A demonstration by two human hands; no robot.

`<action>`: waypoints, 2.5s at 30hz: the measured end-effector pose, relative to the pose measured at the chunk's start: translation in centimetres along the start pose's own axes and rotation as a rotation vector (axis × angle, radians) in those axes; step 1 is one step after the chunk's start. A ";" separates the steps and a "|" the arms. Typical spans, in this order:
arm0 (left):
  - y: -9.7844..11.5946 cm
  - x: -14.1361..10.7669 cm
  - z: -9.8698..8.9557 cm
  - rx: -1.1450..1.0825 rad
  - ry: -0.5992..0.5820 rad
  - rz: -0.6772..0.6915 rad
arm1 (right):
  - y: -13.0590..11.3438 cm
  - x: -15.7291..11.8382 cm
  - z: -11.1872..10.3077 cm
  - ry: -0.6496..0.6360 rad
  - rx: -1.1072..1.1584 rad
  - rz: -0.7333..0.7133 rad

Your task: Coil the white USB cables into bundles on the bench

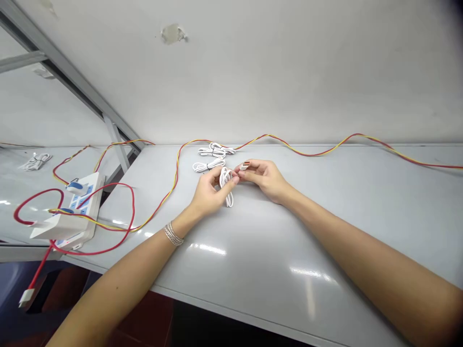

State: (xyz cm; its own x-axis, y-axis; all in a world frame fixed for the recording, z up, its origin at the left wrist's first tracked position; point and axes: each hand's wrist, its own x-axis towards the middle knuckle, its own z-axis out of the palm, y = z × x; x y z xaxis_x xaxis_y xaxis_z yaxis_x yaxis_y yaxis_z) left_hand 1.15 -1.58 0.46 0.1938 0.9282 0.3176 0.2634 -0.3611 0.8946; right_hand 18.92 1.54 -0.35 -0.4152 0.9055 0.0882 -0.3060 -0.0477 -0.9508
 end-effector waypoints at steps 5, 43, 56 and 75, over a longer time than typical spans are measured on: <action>0.3 0.0 0.1 -0.017 0.004 -0.012 | 0.4 0.2 -0.1 0.028 -0.041 0.012; -0.1 0.3 0.1 0.003 0.047 -0.044 | 0.2 0.0 0.3 0.026 -0.167 0.025; -0.6 0.4 0.1 -0.012 0.032 -0.056 | 0.3 0.0 0.3 0.034 -0.185 0.020; -1.5 0.9 -0.5 -0.163 -0.030 -0.087 | 0.9 0.5 0.1 0.109 -0.170 -0.006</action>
State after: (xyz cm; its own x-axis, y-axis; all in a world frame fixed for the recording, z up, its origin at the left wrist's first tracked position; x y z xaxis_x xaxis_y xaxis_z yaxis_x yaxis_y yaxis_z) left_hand 0.41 -0.21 -0.42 0.2059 0.9512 0.2298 0.1245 -0.2584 0.9580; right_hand 18.37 1.91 -1.11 -0.3158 0.9463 0.0697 -0.1553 0.0210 -0.9876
